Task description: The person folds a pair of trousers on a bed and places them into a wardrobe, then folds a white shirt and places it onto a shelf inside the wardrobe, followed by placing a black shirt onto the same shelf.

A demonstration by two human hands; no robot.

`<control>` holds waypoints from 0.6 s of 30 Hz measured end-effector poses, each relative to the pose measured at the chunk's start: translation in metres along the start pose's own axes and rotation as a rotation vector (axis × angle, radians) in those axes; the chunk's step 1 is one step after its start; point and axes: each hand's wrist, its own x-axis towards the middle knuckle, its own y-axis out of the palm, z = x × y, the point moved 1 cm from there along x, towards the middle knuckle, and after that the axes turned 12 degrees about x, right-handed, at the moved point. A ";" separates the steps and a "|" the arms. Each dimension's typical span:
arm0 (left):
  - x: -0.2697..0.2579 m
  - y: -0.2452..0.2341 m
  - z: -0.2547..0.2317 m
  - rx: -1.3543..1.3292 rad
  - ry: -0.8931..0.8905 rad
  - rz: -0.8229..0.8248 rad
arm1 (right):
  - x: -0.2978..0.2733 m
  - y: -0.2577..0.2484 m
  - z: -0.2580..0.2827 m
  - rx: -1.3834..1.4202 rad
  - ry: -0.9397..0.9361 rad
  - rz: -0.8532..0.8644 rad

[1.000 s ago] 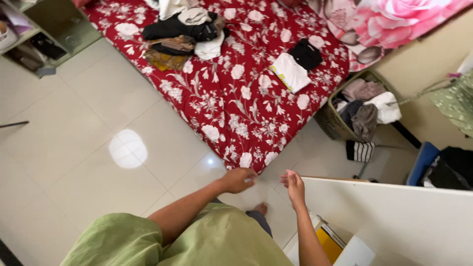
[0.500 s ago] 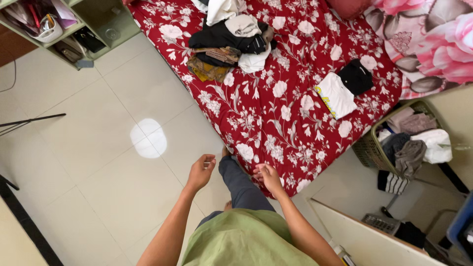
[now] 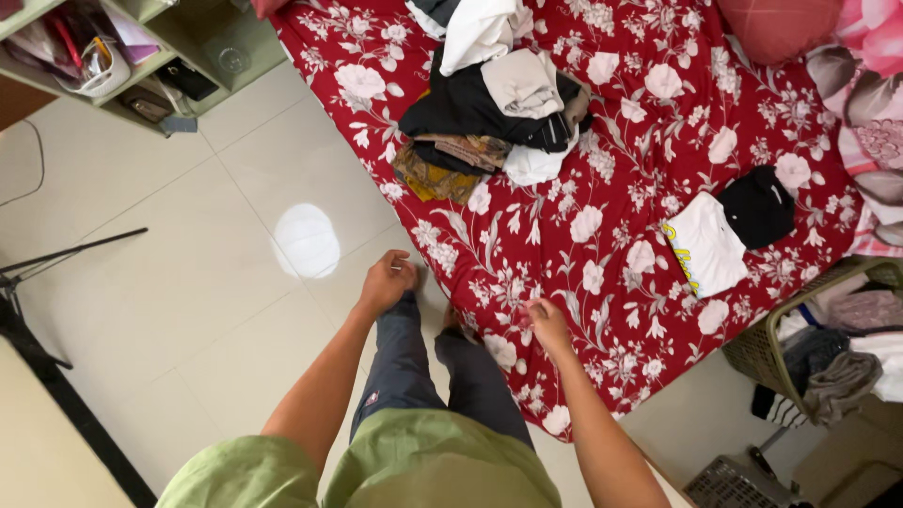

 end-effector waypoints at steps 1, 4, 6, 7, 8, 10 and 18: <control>0.031 -0.001 0.004 -0.020 -0.030 0.008 | 0.012 0.009 0.007 0.001 0.003 -0.003; 0.128 0.004 0.026 0.043 0.058 -0.046 | 0.030 0.033 0.005 -0.017 0.091 -0.042; 0.198 0.016 0.040 0.080 0.081 -0.110 | 0.034 0.046 -0.005 0.057 0.136 -0.086; 0.236 0.023 0.044 0.117 0.106 -0.192 | 0.043 0.054 -0.009 0.114 0.189 -0.150; 0.268 0.024 0.048 0.114 0.106 -0.180 | 0.060 0.062 -0.007 0.115 0.196 -0.162; 0.315 0.026 0.049 0.335 0.247 -0.293 | 0.079 0.076 -0.005 -0.036 0.352 -0.120; 0.339 0.008 0.018 -0.156 0.102 0.107 | 0.314 0.163 0.131 -0.291 -0.116 -0.026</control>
